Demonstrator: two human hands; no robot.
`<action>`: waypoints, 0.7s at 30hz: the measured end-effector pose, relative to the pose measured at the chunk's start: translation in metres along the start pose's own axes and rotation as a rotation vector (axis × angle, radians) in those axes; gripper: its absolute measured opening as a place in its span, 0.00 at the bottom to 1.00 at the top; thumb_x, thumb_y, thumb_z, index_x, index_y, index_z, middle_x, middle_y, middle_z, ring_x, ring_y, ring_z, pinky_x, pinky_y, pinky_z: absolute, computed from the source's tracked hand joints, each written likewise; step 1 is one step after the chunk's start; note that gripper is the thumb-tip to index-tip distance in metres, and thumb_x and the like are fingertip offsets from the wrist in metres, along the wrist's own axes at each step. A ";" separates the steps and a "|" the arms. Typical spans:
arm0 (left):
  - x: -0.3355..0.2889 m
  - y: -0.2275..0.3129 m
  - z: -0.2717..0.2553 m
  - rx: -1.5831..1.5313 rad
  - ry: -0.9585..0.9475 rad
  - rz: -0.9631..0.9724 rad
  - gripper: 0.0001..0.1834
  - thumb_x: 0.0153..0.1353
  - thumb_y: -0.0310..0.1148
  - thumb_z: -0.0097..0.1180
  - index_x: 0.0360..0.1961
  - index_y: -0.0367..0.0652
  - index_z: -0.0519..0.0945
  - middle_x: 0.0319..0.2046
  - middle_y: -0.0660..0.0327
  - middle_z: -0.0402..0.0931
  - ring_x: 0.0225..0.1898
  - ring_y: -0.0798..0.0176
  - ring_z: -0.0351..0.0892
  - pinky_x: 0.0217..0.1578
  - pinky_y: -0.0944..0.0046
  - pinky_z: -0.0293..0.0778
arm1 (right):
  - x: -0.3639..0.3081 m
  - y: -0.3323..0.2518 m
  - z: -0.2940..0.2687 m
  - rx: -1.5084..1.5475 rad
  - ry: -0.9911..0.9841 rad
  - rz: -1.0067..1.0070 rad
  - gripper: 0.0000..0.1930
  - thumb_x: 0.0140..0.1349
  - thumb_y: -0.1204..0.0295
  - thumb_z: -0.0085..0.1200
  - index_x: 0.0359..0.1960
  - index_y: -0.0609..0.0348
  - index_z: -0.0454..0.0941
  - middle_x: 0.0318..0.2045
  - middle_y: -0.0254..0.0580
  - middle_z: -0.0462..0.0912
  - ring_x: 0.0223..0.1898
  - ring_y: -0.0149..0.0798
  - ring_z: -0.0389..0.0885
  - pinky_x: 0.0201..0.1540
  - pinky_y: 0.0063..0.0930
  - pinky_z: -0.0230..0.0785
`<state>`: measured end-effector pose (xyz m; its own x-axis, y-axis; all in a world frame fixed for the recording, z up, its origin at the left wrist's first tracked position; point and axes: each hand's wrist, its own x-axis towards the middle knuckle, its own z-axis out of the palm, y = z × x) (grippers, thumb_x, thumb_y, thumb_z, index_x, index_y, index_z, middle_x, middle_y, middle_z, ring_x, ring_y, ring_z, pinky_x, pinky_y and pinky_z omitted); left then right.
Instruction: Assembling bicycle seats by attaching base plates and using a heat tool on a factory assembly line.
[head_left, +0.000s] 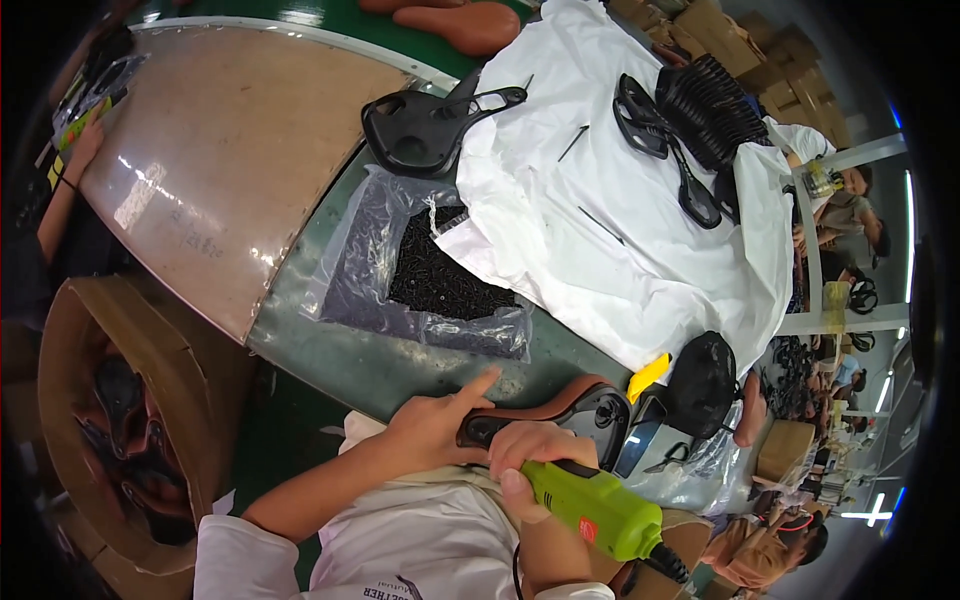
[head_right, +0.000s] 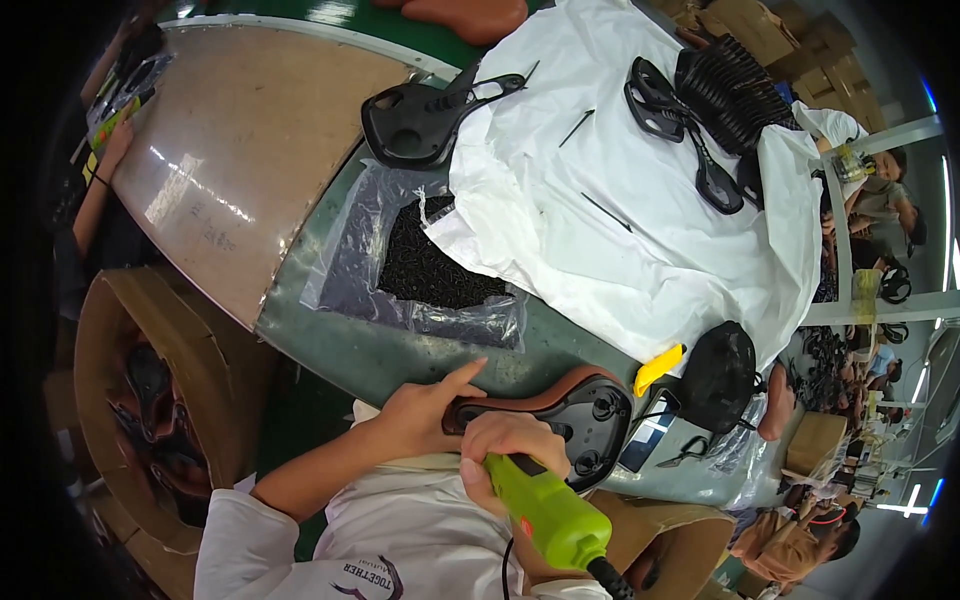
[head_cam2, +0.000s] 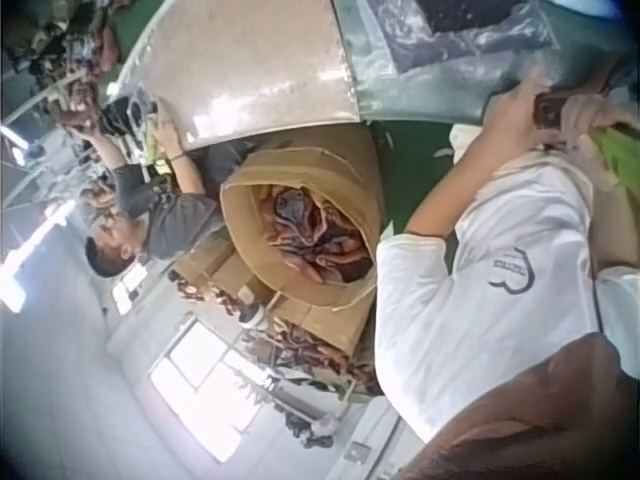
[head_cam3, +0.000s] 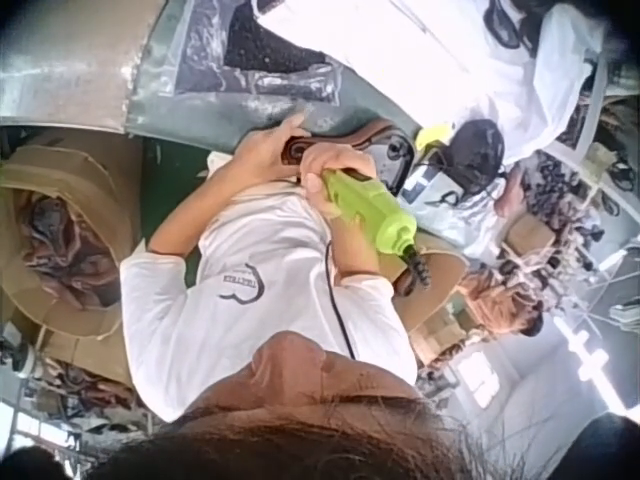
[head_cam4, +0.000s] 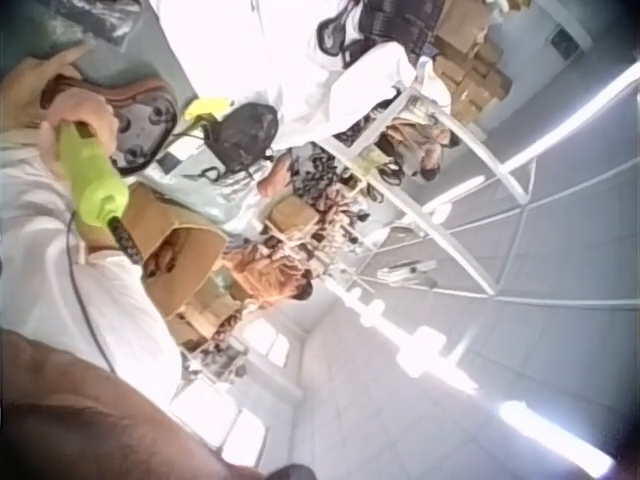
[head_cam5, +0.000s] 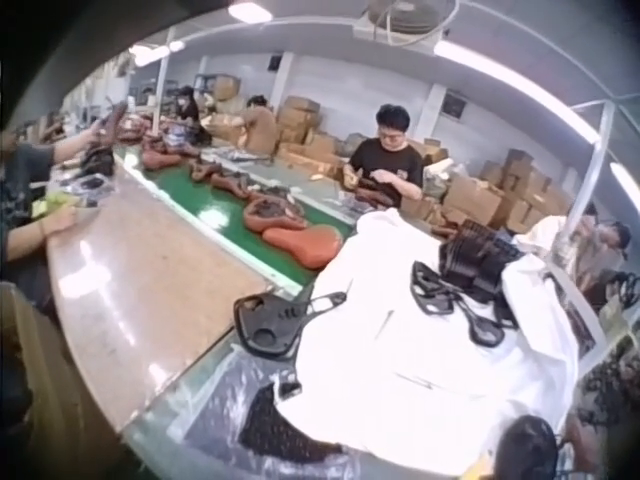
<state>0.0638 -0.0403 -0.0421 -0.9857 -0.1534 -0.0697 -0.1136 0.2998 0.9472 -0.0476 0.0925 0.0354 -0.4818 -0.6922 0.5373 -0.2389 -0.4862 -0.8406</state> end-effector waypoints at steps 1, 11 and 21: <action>-0.001 -0.003 0.002 0.007 0.002 0.001 0.57 0.56 0.45 0.79 0.82 0.50 0.58 0.55 0.54 0.88 0.48 0.47 0.90 0.45 0.52 0.85 | 0.000 -0.001 0.001 -0.022 0.016 0.033 0.21 0.62 0.84 0.63 0.52 0.57 0.68 0.23 0.44 0.82 0.20 0.43 0.81 0.26 0.39 0.78; -0.012 0.004 -0.061 0.236 0.057 0.113 0.35 0.48 0.42 0.83 0.57 0.40 0.85 0.54 0.51 0.86 0.55 0.43 0.85 0.56 0.49 0.81 | 0.008 -0.103 -0.023 0.073 0.197 -0.313 0.25 0.70 0.69 0.66 0.63 0.56 0.66 0.28 0.41 0.81 0.24 0.39 0.83 0.24 0.32 0.78; 0.055 0.036 -0.099 0.359 0.266 0.151 0.08 0.60 0.28 0.72 0.38 0.37 0.85 0.35 0.54 0.82 0.40 0.48 0.82 0.42 0.52 0.79 | -0.053 -0.024 -0.067 -0.099 0.601 -0.052 0.25 0.69 0.73 0.68 0.58 0.50 0.62 0.23 0.37 0.77 0.20 0.38 0.77 0.26 0.36 0.74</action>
<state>0.0183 -0.1309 0.0188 -0.9337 -0.3049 0.1877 -0.0535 0.6370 0.7690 -0.0729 0.1765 0.0229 -0.8520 -0.2323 0.4692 -0.3386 -0.4391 -0.8322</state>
